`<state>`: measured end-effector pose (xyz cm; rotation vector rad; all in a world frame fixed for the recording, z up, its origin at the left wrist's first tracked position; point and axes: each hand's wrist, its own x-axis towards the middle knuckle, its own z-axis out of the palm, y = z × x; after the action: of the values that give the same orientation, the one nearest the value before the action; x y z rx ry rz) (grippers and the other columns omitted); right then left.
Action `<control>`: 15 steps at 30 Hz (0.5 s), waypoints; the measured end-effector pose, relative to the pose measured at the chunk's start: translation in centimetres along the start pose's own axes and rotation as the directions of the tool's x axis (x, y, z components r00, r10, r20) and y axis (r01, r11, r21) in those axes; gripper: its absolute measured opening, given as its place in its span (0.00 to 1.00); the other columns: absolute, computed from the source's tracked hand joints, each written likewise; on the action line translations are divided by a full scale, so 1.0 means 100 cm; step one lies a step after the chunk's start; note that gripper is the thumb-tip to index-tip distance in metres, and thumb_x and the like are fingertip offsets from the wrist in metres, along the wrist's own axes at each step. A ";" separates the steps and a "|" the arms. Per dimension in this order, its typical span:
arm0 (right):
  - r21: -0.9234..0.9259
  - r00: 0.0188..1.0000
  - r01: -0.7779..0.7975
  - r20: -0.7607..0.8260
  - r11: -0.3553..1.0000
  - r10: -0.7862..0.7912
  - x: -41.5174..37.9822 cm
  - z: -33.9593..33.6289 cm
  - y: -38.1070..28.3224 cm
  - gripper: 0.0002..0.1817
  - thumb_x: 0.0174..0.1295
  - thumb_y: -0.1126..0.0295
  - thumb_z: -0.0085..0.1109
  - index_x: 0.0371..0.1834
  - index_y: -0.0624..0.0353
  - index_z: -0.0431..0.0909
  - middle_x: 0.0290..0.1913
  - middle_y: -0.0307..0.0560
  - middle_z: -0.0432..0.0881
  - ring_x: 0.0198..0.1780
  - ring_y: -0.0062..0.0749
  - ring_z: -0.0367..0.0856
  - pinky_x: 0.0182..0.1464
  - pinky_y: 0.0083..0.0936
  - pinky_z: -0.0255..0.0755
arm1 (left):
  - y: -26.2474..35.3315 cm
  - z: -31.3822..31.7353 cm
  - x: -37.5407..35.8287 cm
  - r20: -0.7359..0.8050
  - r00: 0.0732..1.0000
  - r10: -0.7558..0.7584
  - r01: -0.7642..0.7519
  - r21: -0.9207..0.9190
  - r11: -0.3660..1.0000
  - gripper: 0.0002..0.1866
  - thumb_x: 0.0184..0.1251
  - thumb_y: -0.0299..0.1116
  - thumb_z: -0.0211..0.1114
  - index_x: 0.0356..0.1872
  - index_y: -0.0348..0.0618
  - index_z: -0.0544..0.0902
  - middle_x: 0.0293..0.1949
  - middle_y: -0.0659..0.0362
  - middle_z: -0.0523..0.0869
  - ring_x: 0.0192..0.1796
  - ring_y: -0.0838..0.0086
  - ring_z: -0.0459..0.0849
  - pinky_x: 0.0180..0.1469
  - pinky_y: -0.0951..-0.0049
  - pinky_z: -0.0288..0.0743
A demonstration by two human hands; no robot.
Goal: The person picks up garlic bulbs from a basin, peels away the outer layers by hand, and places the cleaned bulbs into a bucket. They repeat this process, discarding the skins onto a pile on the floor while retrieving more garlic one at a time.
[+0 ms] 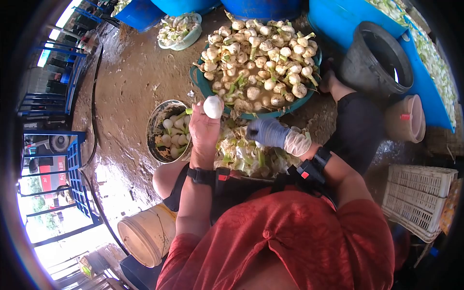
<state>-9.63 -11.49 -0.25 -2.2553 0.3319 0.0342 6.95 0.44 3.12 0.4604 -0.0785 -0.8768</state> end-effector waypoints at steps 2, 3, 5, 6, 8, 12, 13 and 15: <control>0.202 0.990 0.023 -0.140 0.979 0.006 0.003 -0.007 -0.008 0.17 0.52 0.64 0.67 0.42 0.57 0.78 0.32 0.46 0.82 0.37 0.36 0.82 0.41 0.31 0.74 | -0.001 0.001 0.000 -0.079 0.997 -0.016 0.021 0.065 0.998 0.12 0.73 0.37 0.50 0.38 0.40 0.77 0.43 0.55 0.80 0.50 0.65 0.78 0.54 0.65 0.71; 0.388 0.961 0.077 -0.275 0.919 0.036 0.006 -0.011 -0.015 0.22 0.51 0.63 0.69 0.48 0.59 0.76 0.35 0.45 0.82 0.38 0.31 0.81 0.42 0.30 0.74 | -0.004 -0.002 0.001 -0.075 0.997 -0.018 0.023 0.065 0.998 0.12 0.73 0.37 0.50 0.38 0.40 0.77 0.43 0.55 0.80 0.50 0.65 0.78 0.54 0.65 0.71; 0.514 0.958 0.117 -0.283 0.850 0.040 0.016 0.001 -0.012 0.32 0.50 0.64 0.71 0.57 0.61 0.68 0.40 0.45 0.80 0.39 0.26 0.79 0.43 0.28 0.75 | -0.011 -0.015 0.004 -0.167 0.983 0.070 0.010 0.434 0.901 0.13 0.72 0.40 0.51 0.43 0.39 0.74 0.42 0.53 0.81 0.47 0.63 0.81 0.52 0.56 0.75; 0.551 0.925 0.244 -0.380 0.798 -0.020 0.022 0.011 -0.009 0.33 0.51 0.64 0.71 0.59 0.60 0.66 0.43 0.44 0.79 0.40 0.26 0.78 0.44 0.26 0.75 | -0.016 -0.029 0.005 -0.107 0.987 0.121 -0.012 0.698 0.716 0.11 0.70 0.36 0.55 0.43 0.37 0.75 0.41 0.54 0.81 0.43 0.67 0.81 0.47 0.61 0.77; 0.761 0.943 0.217 -0.325 0.612 0.070 0.016 0.017 -0.017 0.34 0.53 0.66 0.69 0.62 0.59 0.63 0.46 0.39 0.77 0.40 0.25 0.78 0.43 0.22 0.76 | -0.022 0.015 -0.011 -0.277 0.961 0.022 0.148 0.576 0.804 0.10 0.64 0.34 0.64 0.36 0.36 0.79 0.32 0.57 0.83 0.33 0.72 0.82 0.36 0.71 0.77; 0.987 0.956 -0.136 0.154 -0.087 0.251 -0.004 0.018 -0.027 0.13 0.58 0.69 0.60 0.47 0.52 0.74 0.31 0.34 0.75 0.30 0.17 0.72 0.31 0.19 0.69 | -0.034 -0.001 -0.016 -0.280 0.960 0.021 0.257 0.907 0.334 0.14 0.57 0.37 0.69 0.30 0.33 0.83 0.19 0.63 0.77 0.20 0.82 0.71 0.23 0.81 0.64; 0.960 0.938 -0.147 0.211 -0.239 0.273 -0.006 0.018 -0.020 0.08 0.58 0.68 0.59 0.41 0.51 0.76 0.28 0.33 0.72 0.27 0.18 0.70 0.29 0.20 0.67 | -0.038 -0.004 -0.015 -0.325 0.945 0.027 0.288 0.872 0.395 0.15 0.58 0.38 0.68 0.32 0.33 0.82 0.20 0.63 0.77 0.21 0.82 0.71 0.24 0.81 0.65; 0.997 0.932 -0.056 0.074 -0.060 0.355 -0.001 0.002 0.004 0.11 0.60 0.68 0.57 0.45 0.53 0.75 0.34 0.38 0.74 0.33 0.23 0.72 0.35 0.24 0.70 | -0.031 -0.007 -0.013 -0.307 0.952 -0.013 0.272 0.821 0.502 0.16 0.60 0.40 0.67 0.34 0.34 0.82 0.23 0.62 0.78 0.24 0.80 0.74 0.27 0.79 0.70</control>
<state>-9.83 -11.54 -0.61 -0.6045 0.5766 -0.2396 4.08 -0.02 1.35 1.5674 -0.2428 -0.8895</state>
